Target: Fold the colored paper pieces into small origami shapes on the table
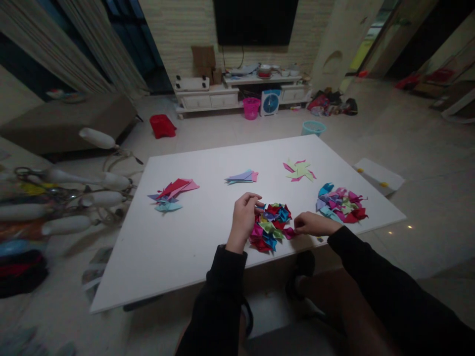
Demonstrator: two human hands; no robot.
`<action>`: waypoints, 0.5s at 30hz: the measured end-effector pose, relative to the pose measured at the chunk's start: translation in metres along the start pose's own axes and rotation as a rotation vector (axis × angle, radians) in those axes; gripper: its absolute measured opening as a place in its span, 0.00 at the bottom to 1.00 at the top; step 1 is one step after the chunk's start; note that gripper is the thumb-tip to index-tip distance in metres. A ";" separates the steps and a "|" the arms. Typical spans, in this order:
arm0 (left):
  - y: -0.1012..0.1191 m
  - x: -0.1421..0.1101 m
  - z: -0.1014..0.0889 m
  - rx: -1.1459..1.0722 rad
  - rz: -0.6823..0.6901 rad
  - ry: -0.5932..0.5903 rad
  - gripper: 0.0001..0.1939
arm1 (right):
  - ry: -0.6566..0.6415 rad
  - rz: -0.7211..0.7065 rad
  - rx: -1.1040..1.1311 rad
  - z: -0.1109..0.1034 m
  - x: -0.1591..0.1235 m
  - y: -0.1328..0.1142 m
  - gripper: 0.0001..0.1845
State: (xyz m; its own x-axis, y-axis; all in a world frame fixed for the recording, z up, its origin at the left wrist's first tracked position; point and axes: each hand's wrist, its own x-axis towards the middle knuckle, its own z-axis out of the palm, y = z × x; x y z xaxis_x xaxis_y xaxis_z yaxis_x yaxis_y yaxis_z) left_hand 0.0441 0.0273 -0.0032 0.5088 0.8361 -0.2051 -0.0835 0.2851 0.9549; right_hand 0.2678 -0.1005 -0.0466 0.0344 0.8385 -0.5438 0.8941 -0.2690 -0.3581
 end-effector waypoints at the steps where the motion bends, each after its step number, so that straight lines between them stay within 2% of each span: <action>1: 0.000 0.000 0.000 0.004 0.006 0.000 0.09 | -0.019 0.013 -0.012 0.002 0.001 0.000 0.14; 10: 0.004 0.001 -0.003 -0.025 -0.003 0.004 0.07 | -0.118 0.026 0.072 0.008 0.012 -0.003 0.16; 15: 0.004 0.001 -0.011 -0.035 0.004 0.014 0.07 | -0.038 0.023 0.026 0.008 0.019 -0.003 0.15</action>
State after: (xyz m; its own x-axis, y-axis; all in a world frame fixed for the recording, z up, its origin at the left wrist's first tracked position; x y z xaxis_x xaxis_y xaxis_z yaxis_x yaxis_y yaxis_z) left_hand 0.0343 0.0345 -0.0017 0.4969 0.8434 -0.2046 -0.1157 0.2980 0.9475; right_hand 0.2621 -0.0880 -0.0621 0.0375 0.8135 -0.5803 0.8811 -0.3009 -0.3649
